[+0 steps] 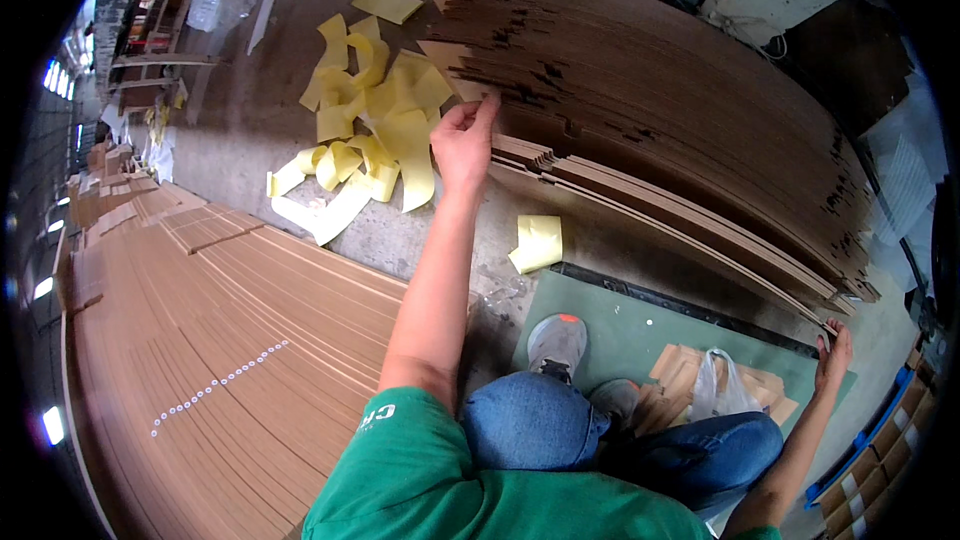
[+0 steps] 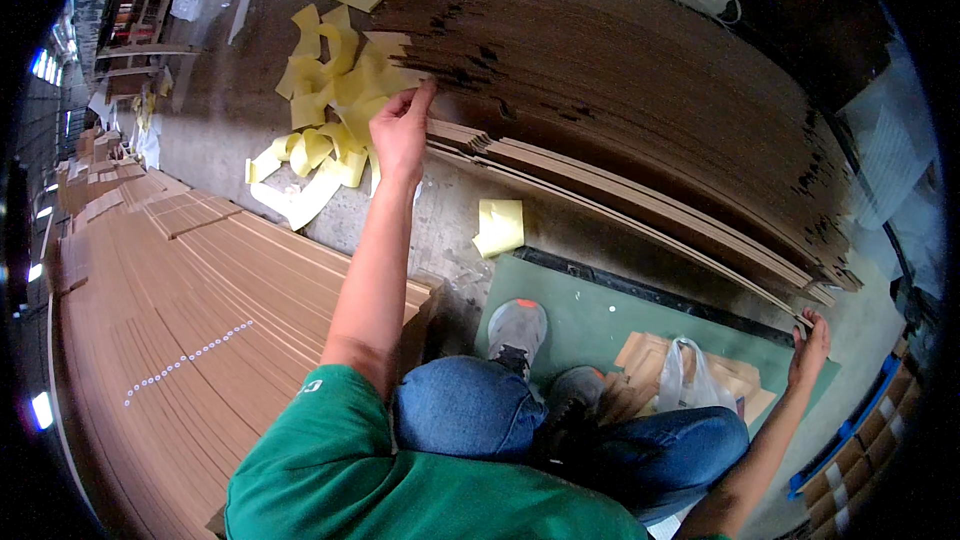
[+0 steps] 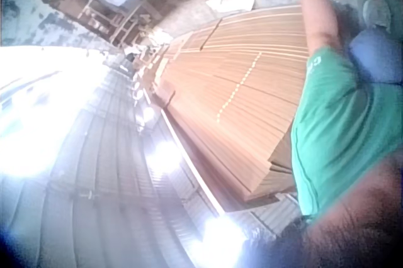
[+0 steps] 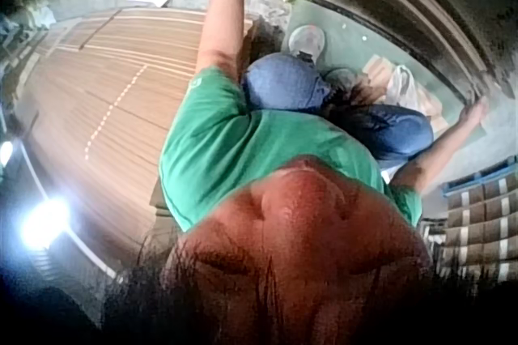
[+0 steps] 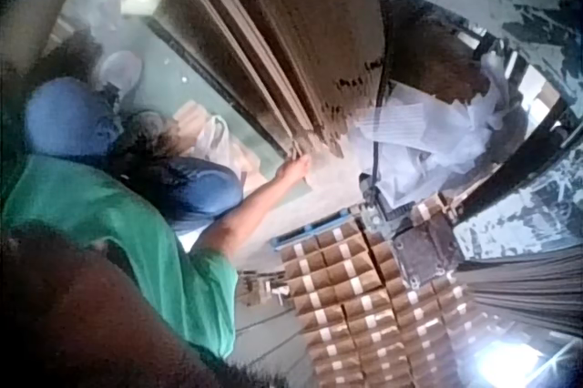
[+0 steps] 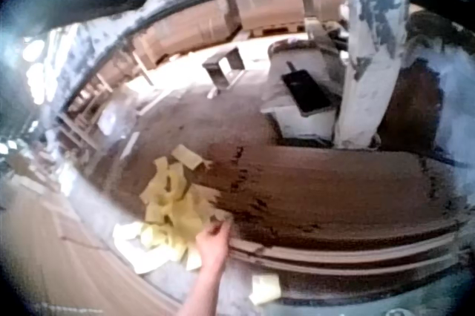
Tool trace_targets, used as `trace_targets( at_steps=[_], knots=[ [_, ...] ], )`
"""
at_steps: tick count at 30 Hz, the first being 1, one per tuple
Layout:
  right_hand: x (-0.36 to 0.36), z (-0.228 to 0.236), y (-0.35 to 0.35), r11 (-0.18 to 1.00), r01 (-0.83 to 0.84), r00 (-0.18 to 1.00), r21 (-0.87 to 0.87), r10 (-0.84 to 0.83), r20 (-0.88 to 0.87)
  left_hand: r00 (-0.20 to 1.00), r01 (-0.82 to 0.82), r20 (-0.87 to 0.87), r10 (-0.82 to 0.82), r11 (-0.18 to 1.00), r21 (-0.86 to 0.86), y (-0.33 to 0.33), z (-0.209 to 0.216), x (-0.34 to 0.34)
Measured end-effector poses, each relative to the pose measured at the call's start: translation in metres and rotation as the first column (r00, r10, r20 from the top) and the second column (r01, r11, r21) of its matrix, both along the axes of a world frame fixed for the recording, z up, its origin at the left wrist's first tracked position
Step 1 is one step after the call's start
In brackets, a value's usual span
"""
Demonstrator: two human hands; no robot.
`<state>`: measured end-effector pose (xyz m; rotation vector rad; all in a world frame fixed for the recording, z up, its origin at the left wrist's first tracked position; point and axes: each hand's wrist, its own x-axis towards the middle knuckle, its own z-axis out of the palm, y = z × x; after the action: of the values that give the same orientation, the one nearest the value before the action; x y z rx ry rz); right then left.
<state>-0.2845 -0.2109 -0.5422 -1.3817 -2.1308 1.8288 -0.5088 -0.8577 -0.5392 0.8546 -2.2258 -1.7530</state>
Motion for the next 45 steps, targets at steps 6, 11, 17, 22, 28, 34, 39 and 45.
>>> trace_targets(
  at_steps=[6,11,17,22,28,34,39,45],
  knots=[
    [0.005,-0.006,0.011,1.0,0.003,1.0,0.004,-0.003,0.004,0.995,0.03,-0.097,-0.02,0.994,0.102,0.002,0.003,0.005],
    [0.005,-0.004,0.006,1.0,0.02,1.0,0.001,-0.02,-0.008,0.989,0.061,-0.144,-0.036,0.982,0.176,-0.002,0.005,0.015],
    [0.002,0.002,-0.005,1.0,0.013,1.0,0.012,-0.013,-0.014,0.992,0.083,-0.108,-0.059,0.97,0.23,-0.011,0.003,0.018],
    [0.008,0.004,-0.001,1.0,-0.03,1.0,-0.003,0.03,0.007,0.989,0.049,0.138,-0.045,0.999,-0.02,0.004,0.022,0.002],
    [0.001,0.008,-0.013,1.0,-0.011,1.0,0.011,0.011,0.025,0.993,0.058,0.102,-0.055,0.998,-0.017,-0.001,0.009,0.001],
    [0.013,0.002,0.012,0.997,-0.062,0.993,0.055,0.056,0.103,0.987,0.154,0.034,-0.154,0.988,0.022,-0.007,0.013,0.016],
    [-0.01,0.022,0.009,0.555,-0.245,0.963,0.795,0.232,0.135,0.98,0.197,0.018,-0.198,0.979,0.047,-0.019,0.001,0.025],
    [-0.152,0.096,-0.25,0.34,-0.431,0.586,0.836,0.81,-0.026,0.983,0.18,-0.045,-0.178,0.982,0.056,-0.017,0.002,0.035]
  ],
)
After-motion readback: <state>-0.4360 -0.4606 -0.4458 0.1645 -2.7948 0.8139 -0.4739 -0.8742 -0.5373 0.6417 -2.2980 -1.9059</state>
